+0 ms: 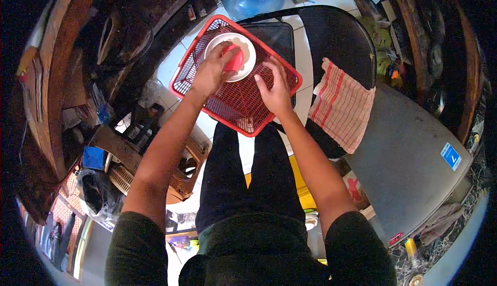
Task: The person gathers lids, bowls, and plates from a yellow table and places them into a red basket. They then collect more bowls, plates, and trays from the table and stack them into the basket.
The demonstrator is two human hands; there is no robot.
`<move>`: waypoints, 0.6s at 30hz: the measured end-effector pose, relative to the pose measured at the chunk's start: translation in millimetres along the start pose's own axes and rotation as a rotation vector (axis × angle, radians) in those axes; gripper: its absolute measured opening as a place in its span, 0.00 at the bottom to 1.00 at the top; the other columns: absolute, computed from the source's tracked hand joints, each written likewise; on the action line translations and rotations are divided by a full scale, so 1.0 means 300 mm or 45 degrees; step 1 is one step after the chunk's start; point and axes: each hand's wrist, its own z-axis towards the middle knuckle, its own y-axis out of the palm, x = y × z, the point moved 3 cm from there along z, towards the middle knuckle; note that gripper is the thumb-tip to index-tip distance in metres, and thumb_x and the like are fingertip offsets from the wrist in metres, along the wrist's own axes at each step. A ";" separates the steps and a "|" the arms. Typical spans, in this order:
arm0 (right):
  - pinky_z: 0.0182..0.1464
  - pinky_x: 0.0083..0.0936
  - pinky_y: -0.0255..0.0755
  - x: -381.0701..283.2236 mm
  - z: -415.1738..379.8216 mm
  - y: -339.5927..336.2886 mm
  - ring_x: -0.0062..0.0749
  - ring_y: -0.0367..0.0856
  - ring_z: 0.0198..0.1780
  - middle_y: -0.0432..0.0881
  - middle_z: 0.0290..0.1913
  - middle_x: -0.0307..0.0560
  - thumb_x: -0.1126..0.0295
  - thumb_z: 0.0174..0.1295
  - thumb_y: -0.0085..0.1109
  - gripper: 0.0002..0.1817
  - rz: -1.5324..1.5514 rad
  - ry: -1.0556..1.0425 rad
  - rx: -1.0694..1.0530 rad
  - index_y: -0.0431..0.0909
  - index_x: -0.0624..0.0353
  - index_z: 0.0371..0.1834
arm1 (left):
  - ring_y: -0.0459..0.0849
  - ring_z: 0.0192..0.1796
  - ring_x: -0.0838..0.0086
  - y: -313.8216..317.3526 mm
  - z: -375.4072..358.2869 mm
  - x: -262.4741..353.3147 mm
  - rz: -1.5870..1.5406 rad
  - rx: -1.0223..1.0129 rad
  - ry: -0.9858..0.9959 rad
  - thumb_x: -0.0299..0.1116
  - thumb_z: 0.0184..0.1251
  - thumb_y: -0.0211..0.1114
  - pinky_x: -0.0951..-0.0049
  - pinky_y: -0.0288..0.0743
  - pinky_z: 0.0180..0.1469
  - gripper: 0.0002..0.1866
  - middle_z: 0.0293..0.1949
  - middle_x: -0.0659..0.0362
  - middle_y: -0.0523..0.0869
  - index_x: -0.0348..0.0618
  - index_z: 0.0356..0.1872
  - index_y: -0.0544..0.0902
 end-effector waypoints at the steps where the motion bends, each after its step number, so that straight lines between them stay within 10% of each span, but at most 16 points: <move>1: 0.67 0.40 0.58 0.004 -0.002 0.003 0.52 0.65 0.66 0.67 0.64 0.59 0.65 0.61 0.61 0.23 -0.020 -0.005 -0.006 0.68 0.61 0.57 | 0.70 0.63 0.52 -0.009 0.004 0.006 -0.046 0.025 -0.039 0.32 0.50 0.72 0.59 0.70 0.63 0.36 0.62 0.49 0.69 0.49 0.64 0.69; 18: 0.63 0.38 0.63 0.034 -0.049 0.037 0.52 0.70 0.61 0.73 0.57 0.58 0.64 0.62 0.60 0.19 0.063 0.107 -0.023 0.71 0.61 0.53 | 0.66 0.66 0.52 0.024 0.008 -0.027 -0.266 0.052 -0.063 0.28 0.48 0.74 0.61 0.68 0.65 0.40 0.64 0.48 0.66 0.52 0.66 0.66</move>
